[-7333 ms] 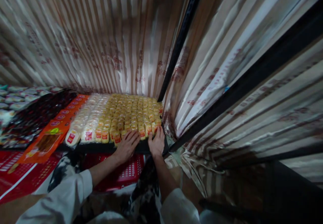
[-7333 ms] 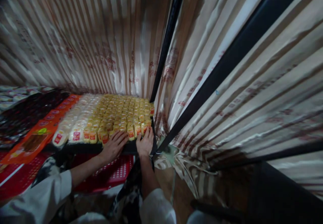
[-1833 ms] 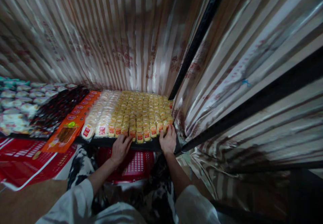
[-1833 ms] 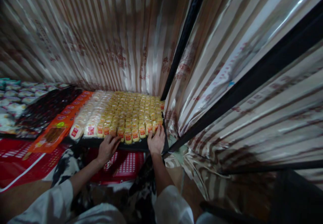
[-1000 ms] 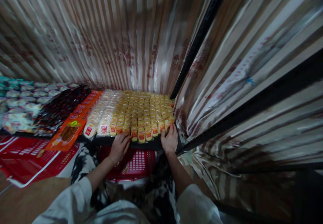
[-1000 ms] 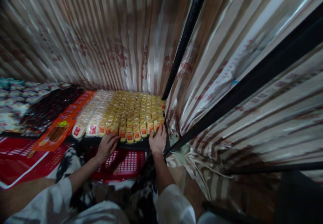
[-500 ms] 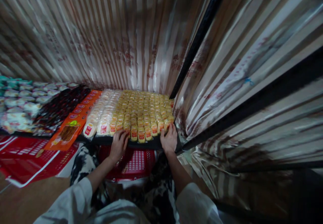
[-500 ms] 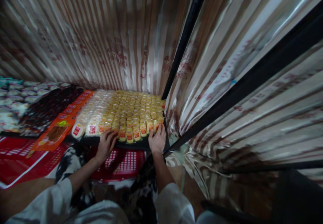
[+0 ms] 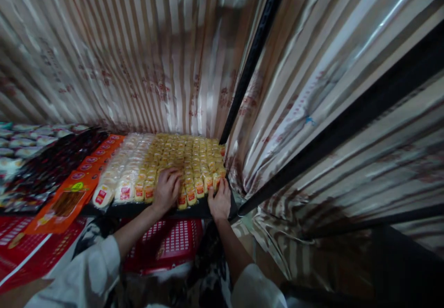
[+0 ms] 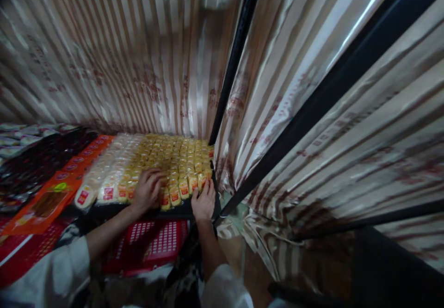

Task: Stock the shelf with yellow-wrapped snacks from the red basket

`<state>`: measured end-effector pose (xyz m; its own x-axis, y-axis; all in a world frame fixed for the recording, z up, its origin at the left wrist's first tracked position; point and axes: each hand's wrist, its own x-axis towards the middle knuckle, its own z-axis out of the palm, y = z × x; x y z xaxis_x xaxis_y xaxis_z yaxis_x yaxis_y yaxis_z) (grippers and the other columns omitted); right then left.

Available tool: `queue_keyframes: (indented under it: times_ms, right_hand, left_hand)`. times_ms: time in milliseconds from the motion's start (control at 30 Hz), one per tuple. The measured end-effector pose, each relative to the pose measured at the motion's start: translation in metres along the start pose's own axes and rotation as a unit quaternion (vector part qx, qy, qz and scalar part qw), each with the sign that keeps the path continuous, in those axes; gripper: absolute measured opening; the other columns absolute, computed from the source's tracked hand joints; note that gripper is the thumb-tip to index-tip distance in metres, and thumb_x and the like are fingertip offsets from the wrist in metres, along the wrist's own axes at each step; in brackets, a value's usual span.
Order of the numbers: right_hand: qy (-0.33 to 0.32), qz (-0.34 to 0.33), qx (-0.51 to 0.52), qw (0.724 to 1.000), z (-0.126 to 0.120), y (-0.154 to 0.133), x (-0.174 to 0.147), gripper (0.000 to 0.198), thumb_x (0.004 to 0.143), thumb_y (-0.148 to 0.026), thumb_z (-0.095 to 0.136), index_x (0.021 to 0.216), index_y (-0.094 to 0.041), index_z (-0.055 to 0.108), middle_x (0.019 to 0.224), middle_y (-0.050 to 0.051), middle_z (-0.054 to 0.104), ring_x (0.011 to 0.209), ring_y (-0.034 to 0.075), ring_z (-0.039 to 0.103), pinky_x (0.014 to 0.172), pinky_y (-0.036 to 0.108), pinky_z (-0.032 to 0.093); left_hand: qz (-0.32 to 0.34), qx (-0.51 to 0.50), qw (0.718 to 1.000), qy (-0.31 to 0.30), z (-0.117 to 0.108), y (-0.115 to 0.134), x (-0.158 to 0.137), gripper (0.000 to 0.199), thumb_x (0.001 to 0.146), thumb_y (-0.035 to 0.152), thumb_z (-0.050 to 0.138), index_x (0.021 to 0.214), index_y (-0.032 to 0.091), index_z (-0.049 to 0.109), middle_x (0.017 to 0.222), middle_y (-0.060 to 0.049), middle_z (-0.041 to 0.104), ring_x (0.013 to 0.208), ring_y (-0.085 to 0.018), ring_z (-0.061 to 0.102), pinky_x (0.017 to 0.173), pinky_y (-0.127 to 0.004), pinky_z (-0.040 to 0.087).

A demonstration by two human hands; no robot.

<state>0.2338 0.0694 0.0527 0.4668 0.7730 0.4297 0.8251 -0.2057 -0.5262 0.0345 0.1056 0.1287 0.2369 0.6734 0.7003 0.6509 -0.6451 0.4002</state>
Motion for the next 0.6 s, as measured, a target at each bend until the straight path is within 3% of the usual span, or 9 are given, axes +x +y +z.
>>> queue_keyframes:
  times_ms: [200, 333, 433, 600]
  right_hand:
    - [0.005, -0.006, -0.003, 1.000, -0.001, 0.001, 0.000, 0.055, 0.088, -0.036, 0.035, 0.132, -0.004, 0.043, 0.137, 0.021, 0.042, 0.125, 0.030, 0.040, 0.100, 0.045, 0.038]
    - [0.017, -0.018, 0.008, 1.000, -0.001, 0.003, -0.001, 0.054, 0.089, -0.036, 0.035, 0.133, -0.005, 0.042, 0.137, 0.022, 0.042, 0.125, 0.031, 0.040, 0.098, 0.047, 0.038]
    - [0.027, -0.020, 0.011, 0.999, -0.001, 0.003, -0.002, 0.053, 0.089, -0.036, 0.035, 0.133, -0.006, 0.042, 0.137, 0.022, 0.043, 0.124, 0.032, 0.041, 0.096, 0.049, 0.039]
    - [0.032, -0.024, 0.015, 0.999, -0.001, 0.004, -0.001, 0.052, 0.090, -0.035, 0.037, 0.134, -0.007, 0.042, 0.136, 0.023, 0.044, 0.124, 0.033, 0.042, 0.094, 0.051, 0.040]
  left_hand:
    - [0.043, -0.030, 0.989, -0.141, 0.062, 0.028, 0.087, 0.018, 0.087, 0.018, 0.047, 0.090, 0.017, 0.064, 0.097, -0.005, 0.062, 0.097, -0.019, 0.053, 0.088, -0.031, 0.045]
    - [0.016, 0.006, 0.972, -0.233, 0.112, 0.042, 0.125, 0.019, 0.085, 0.015, 0.049, 0.091, 0.018, 0.066, 0.095, -0.004, 0.066, 0.099, -0.019, 0.053, 0.092, -0.030, 0.042]
    - [-0.019, 0.030, 0.971, -0.237, 0.148, 0.045, 0.145, 0.021, 0.083, 0.013, 0.049, 0.093, 0.015, 0.067, 0.099, -0.007, 0.066, 0.103, -0.021, 0.052, 0.094, -0.032, 0.041]
    - [-0.020, 0.029, 0.973, -0.229, 0.195, 0.042, 0.166, 0.025, 0.080, 0.008, 0.048, 0.098, 0.014, 0.064, 0.101, -0.008, 0.065, 0.099, -0.020, 0.054, 0.093, -0.035, 0.040]
